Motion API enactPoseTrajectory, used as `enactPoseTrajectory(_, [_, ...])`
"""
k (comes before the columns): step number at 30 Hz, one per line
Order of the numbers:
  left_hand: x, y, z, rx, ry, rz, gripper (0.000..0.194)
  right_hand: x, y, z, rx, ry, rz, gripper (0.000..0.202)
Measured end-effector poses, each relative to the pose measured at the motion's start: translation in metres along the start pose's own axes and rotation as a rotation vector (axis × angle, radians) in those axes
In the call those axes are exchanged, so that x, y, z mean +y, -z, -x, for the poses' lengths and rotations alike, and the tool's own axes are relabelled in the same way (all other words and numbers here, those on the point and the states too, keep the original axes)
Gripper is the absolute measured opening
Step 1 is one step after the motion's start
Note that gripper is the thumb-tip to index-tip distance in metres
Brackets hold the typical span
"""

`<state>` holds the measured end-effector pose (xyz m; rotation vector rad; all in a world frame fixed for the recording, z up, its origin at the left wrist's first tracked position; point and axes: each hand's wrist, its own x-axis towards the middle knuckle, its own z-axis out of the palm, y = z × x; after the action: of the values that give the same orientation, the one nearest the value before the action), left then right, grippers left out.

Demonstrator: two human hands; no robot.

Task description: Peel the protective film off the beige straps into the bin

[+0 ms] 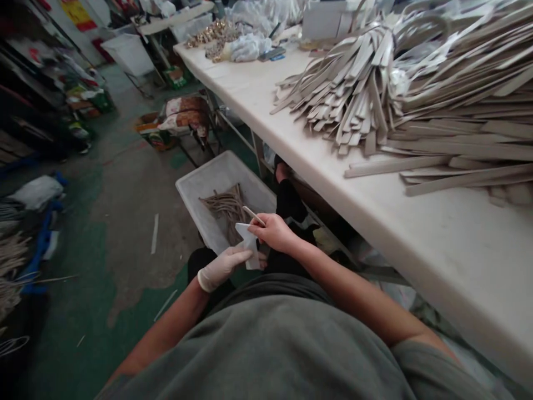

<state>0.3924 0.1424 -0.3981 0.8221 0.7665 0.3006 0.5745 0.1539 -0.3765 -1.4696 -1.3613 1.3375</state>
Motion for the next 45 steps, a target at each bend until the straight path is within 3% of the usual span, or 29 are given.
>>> enactPoseTrajectory(4, [-0.004, 0.023, 0.003, 0.066, 0.038, 0.040, 0.038, 0.010, -0.016, -0.018, -0.017, -0.001, 0.041, 0.017])
enactPoseTrajectory(6, [-0.001, 0.047, -0.001, 0.175, 0.016, 0.180, 0.029, 0.017, -0.018, -0.025, 0.015, -0.075, -0.023, 0.018])
enactPoseTrajectory(9, [0.015, 0.105, -0.002, 0.540, -0.153, 0.525, 0.025, 0.030, -0.016, -0.025, -0.012, -0.181, -0.143, 0.029])
enactPoseTrajectory(11, [0.026, 0.142, -0.001, 0.794, -0.301, 0.703, 0.030, 0.039, -0.015, -0.018, -0.135, -0.223, -0.164, 0.036])
enactPoseTrajectory(13, [0.029, 0.160, 0.000, 0.905, -0.371, 0.771, 0.029, 0.045, -0.018, -0.008, -0.300, -0.284, -0.164, 0.043])
enactPoseTrajectory(15, [0.021, 0.153, -0.005, 0.860, -0.336, 0.787, 0.026, 0.049, -0.025, 0.001, -0.429, -0.325, -0.155, 0.047])
enactPoseTrajectory(18, [-0.002, 0.114, -0.022, 0.699, -0.211, 0.796, 0.027, 0.051, -0.038, 0.008, -0.540, -0.320, -0.137, 0.048])
enactPoseTrajectory(21, [-0.021, 0.075, -0.037, 0.592, -0.149, 0.786, 0.027, 0.050, -0.046, 0.007, -0.585, -0.314, -0.115, 0.048])
enactPoseTrajectory(25, [-0.024, 0.051, -0.047, 0.562, -0.115, 0.778, 0.027, 0.050, -0.046, 0.000, -0.571, -0.315, -0.123, 0.045])
enactPoseTrajectory(32, [-0.016, 0.032, -0.048, 0.592, -0.052, 0.765, 0.027, 0.056, -0.044, -0.005, -0.565, -0.296, -0.138, 0.046])
enactPoseTrajectory(39, [-0.039, 0.023, -0.052, 0.501, -0.065, 0.684, 0.023, 0.059, -0.052, -0.007, -0.641, -0.397, -0.225, 0.046])
enactPoseTrajectory(42, [-0.041, 0.030, -0.053, 0.543, -0.051, 0.704, 0.025, 0.047, -0.040, -0.005, -0.605, -0.350, -0.014, 0.038])
enactPoseTrajectory(45, [-0.034, 0.042, -0.044, 0.620, -0.079, 0.845, 0.026, 0.029, -0.019, 0.011, -0.343, -0.181, 0.414, 0.031])
